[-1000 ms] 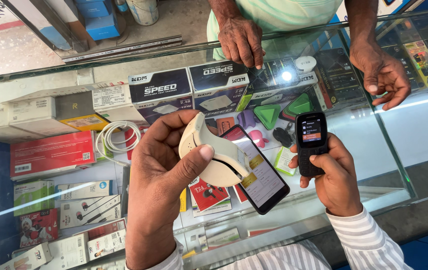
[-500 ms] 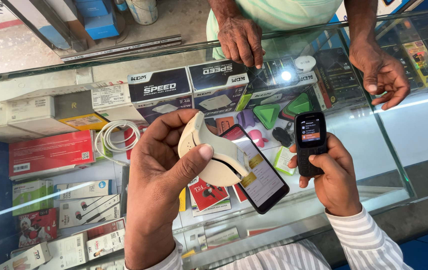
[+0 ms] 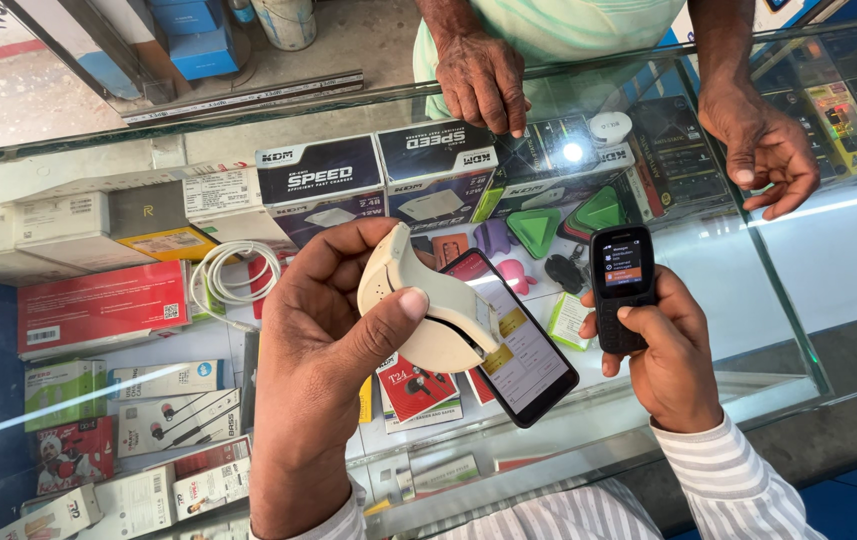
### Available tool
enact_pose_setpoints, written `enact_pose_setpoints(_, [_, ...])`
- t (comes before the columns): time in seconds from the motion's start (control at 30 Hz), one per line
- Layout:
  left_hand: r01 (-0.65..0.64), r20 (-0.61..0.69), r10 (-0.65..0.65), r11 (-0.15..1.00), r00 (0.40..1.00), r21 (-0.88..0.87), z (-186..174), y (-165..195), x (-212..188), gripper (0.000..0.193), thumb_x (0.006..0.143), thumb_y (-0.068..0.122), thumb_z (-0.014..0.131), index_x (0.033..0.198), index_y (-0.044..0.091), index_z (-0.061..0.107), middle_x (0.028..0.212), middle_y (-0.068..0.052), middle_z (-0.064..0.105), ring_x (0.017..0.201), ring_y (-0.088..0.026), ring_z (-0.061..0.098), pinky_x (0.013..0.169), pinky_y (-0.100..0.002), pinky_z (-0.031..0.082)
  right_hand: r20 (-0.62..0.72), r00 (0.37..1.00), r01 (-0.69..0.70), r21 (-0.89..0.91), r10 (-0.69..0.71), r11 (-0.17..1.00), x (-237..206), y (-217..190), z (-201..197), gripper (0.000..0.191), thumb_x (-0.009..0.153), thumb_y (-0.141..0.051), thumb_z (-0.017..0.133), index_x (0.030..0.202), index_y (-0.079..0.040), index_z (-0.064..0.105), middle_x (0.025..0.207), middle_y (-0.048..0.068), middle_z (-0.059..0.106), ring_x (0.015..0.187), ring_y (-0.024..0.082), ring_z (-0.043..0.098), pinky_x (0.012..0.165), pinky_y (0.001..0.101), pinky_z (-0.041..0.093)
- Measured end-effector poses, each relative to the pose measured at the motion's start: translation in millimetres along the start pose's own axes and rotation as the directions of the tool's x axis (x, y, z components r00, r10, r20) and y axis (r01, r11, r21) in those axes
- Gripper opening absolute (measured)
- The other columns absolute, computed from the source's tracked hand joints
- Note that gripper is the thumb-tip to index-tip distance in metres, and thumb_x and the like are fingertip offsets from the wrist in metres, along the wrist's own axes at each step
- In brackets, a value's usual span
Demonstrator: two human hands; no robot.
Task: The person disassembles a small white electronic device at a repair bench, exposing its green circuit board, and uses a screwdriver to work on the board and housing. They reassemble the device, carry it to a glass display counter, and test it by operating a smartphone and a feature phone while holding the device.
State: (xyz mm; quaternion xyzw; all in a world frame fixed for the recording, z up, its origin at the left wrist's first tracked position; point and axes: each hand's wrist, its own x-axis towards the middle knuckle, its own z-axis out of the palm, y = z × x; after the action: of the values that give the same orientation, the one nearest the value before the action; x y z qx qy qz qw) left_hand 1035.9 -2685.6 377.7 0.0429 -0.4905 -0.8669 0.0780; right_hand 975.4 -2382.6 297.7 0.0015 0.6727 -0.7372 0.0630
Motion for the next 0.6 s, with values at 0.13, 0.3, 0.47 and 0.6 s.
enact_pose_setpoints(0.13, [-0.002, 0.011, 0.002, 1.000, 1.000, -0.008, -0.9, -0.4, 0.0, 0.055, 0.083, 0.004, 0.079, 0.132, -0.009, 0.057, 0.109, -0.017, 0.073, 0.099, -0.019, 0.072, 0.089, -0.033, 0.061, 0.001, 1.000, -0.001, 0.008, 0.001, 1.000, 0.0, -0.2, 0.0, 0.037, 0.090, -0.002, 0.044, 0.125, 0.004, 0.053, 0.106, 0.022, 0.069, 0.079, 0.025, 0.069, 0.044, 0.0316, 0.050])
enact_pose_setpoints(0.3, [-0.002, 0.006, 0.002, 1.000, 1.000, -0.001, -0.9, 0.0, -0.1, 0.056, 0.082, 0.004, 0.079, 0.132, -0.009, 0.058, 0.109, -0.017, 0.073, 0.098, -0.019, 0.072, 0.088, -0.033, 0.061, 0.007, 1.000, -0.010, 0.014, 0.009, 1.000, -0.2, -0.7, -0.1, 0.039, 0.087, -0.001, 0.043, 0.125, 0.003, 0.052, 0.108, 0.022, 0.069, 0.082, 0.025, 0.069, 0.045, 0.0326, 0.052])
enact_pose_setpoints(0.47, [0.007, -0.008, -0.007, 1.000, 1.000, 0.000, -0.1, 0.6, -1.4, 0.055, 0.082, 0.004, 0.079, 0.131, -0.009, 0.058, 0.108, -0.016, 0.073, 0.098, -0.019, 0.072, 0.088, -0.033, 0.061, 0.018, 1.000, -0.007, 0.018, 0.006, 1.000, 0.2, -0.2, -0.6, 0.041, 0.087, -0.001, 0.042, 0.126, 0.003, 0.052, 0.109, 0.022, 0.069, 0.082, 0.025, 0.069, 0.046, 0.0325, 0.052])
enact_pose_setpoints(0.6, [0.007, -0.007, -0.007, 1.000, 1.000, 0.002, 0.0, 0.6, -1.5, 0.055, 0.082, 0.004, 0.079, 0.131, -0.009, 0.058, 0.108, -0.016, 0.073, 0.098, -0.019, 0.072, 0.088, -0.033, 0.061, 0.014, 1.000, -0.007, 0.008, 0.007, 1.000, -0.3, 0.3, -1.0, 0.040, 0.088, -0.001, 0.042, 0.126, 0.004, 0.052, 0.109, 0.022, 0.069, 0.082, 0.025, 0.069, 0.046, 0.0322, 0.052])
